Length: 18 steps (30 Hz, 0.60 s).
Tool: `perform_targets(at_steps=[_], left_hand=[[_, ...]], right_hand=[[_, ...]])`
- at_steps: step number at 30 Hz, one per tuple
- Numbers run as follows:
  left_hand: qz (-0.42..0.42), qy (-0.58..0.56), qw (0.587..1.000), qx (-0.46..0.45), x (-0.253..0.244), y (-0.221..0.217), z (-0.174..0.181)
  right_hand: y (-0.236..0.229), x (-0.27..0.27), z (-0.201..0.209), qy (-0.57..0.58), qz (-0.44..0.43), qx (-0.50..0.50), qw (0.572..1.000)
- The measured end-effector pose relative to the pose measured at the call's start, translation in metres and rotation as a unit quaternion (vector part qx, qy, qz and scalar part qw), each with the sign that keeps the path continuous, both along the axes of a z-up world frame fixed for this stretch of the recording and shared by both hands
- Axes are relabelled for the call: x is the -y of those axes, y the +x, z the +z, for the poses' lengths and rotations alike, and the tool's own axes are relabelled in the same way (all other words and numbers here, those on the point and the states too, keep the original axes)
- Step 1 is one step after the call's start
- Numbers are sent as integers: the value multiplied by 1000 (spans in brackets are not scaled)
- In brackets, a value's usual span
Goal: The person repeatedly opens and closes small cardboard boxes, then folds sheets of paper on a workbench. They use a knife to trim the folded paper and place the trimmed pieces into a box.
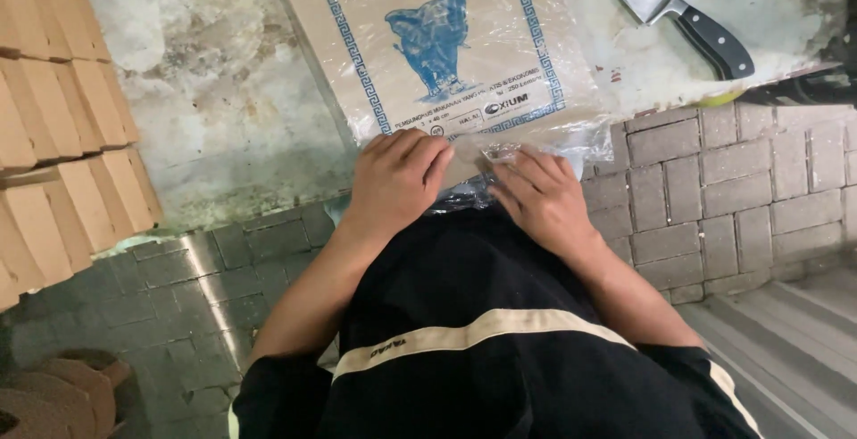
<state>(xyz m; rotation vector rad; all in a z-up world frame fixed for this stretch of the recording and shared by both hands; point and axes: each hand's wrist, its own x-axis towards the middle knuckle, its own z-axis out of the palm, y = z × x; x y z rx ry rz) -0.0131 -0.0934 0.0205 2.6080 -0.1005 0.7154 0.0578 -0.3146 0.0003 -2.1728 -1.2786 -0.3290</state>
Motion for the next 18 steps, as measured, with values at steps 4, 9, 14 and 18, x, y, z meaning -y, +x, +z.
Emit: perform_targets(at_steps=[4, 9, 14, 18], left_hand=[[-1, 40, 999, 20, 0, -2, 0], [-21, 88, 995, -39, -2, -32, 14], [32, 60, 997, -30, 0, -62, 4], [93, 19, 995, -9, -12, -76, 0]], right_hand=[[21, -12, 13, -25, 54, 43, 997], [38, -13, 26, -75, 104, 85, 988], [43, -16, 28, -92, 132, 133, 978], [46, -20, 32, -73, 152, 142, 975]])
